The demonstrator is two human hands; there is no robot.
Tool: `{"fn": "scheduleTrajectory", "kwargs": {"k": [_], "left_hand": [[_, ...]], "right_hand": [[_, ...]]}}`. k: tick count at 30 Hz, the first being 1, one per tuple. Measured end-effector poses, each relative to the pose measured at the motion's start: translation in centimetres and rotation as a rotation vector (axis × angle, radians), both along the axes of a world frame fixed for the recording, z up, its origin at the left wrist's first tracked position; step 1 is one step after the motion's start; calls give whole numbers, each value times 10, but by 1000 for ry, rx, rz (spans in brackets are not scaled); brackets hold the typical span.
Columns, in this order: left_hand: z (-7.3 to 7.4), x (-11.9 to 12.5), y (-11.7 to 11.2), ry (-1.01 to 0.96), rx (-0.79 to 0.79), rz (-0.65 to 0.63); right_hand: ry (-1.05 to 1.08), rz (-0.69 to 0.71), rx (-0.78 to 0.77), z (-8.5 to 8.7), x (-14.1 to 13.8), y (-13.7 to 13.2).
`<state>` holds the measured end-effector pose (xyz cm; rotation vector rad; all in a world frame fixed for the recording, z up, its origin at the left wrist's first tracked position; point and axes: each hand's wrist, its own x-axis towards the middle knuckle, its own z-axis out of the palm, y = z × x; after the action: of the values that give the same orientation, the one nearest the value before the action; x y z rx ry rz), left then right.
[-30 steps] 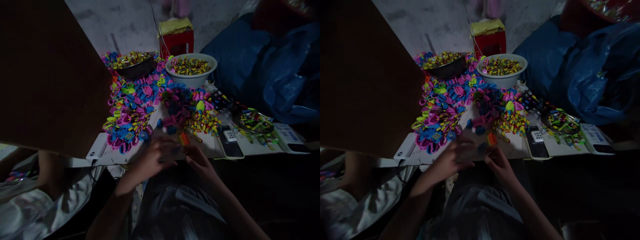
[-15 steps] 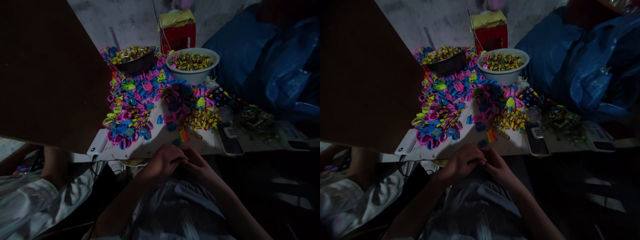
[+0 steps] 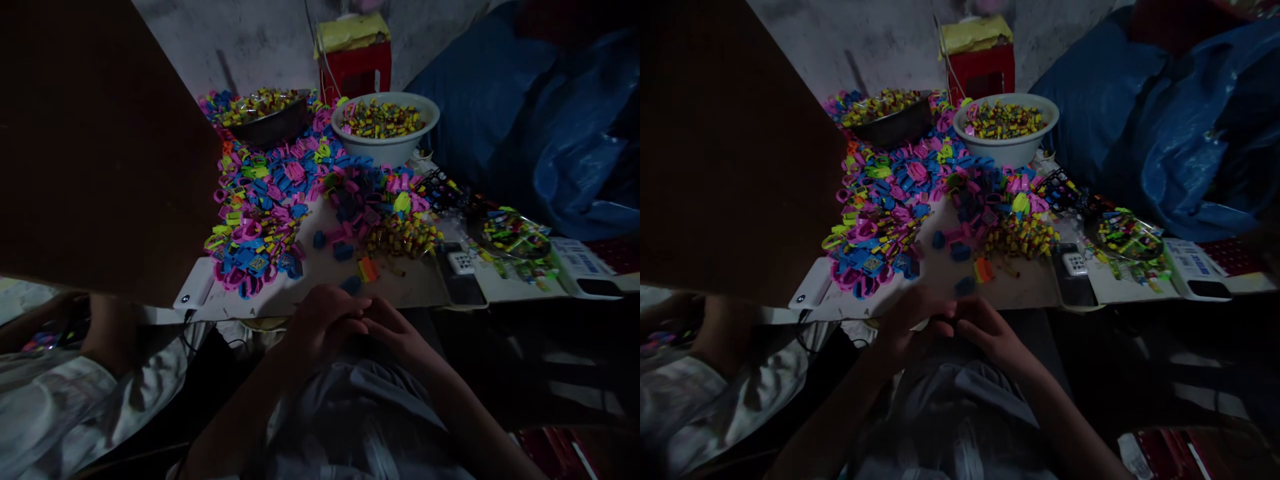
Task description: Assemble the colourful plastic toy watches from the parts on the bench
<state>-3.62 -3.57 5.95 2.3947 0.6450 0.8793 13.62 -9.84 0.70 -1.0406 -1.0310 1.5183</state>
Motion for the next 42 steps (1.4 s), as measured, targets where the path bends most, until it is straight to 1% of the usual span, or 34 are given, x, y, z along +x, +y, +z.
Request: {"fn": "scheduleTrajectory", "kwargs": {"k": [4, 6, 7, 9, 10, 11, 13, 14, 15, 17, 19, 21, 23, 25, 27, 29, 31, 33, 36, 39, 42], "left_hand": [[-3, 5, 0, 53, -186, -3], [-7, 6, -1, 86, -344, 16], [-9, 5, -1, 91, -441, 53], [-15, 1, -2, 94, -613, 172], [-18, -2, -3, 105, -685, 223], [-21, -4, -3, 120, -757, 247], [-27, -6, -4, 130, -927, 216], [-29, -5, -5, 119, -1020, 188], [-30, -3, -6, 96, -1109, 170], [-31, 1, -7, 34, -1240, 183], [-29, 6, -8, -9, -1315, 204], [-28, 10, -7, -42, -1341, 205], [-29, 11, -6, -71, -1311, 204], [-33, 11, -6, -104, -1244, 193], [-37, 10, -7, -132, -1177, 158], [-39, 9, -9, -139, -1093, 100], [-39, 7, -11, -125, -962, 48], [-39, 5, -13, -121, -805, 6], [-41, 3, -16, -139, -590, -72], [-50, 1, -19, -142, -357, -128], [-61, -3, -24, -109, -105, -126]], "right_hand": [[3, -17, 31, -8, -1, 0], [-44, -8, 67, -12, -1, 0], [-87, -13, 90, -13, -1, -1], [-223, -73, 142, -14, -1, -2], [-317, -130, 174, -14, 0, -2], [-422, -199, 210, -14, 0, -2], [-621, -317, 301, -14, 1, -3], [-699, -346, 352, -14, 2, -3], [-758, -358, 405, -13, 3, -3], [-835, -342, 501, -12, 4, -4], [-890, -312, 577, -12, 4, -4], [-926, -279, 617, -14, 4, -5], [-926, -262, 598, -17, 5, -4], [-864, -249, 510, -20, 5, -3], [-714, -207, 383, -24, 5, -1], [-508, -131, 255, -26, 4, 0], [-312, -54, 145, -27, 4, 0], [-159, 1, 62, -26, 3, 0], [11, 4, -37, -24, 3, -1], [183, -15, -130, -18, 0, -2], [387, 15, -263, -11, -9, -5]]}}
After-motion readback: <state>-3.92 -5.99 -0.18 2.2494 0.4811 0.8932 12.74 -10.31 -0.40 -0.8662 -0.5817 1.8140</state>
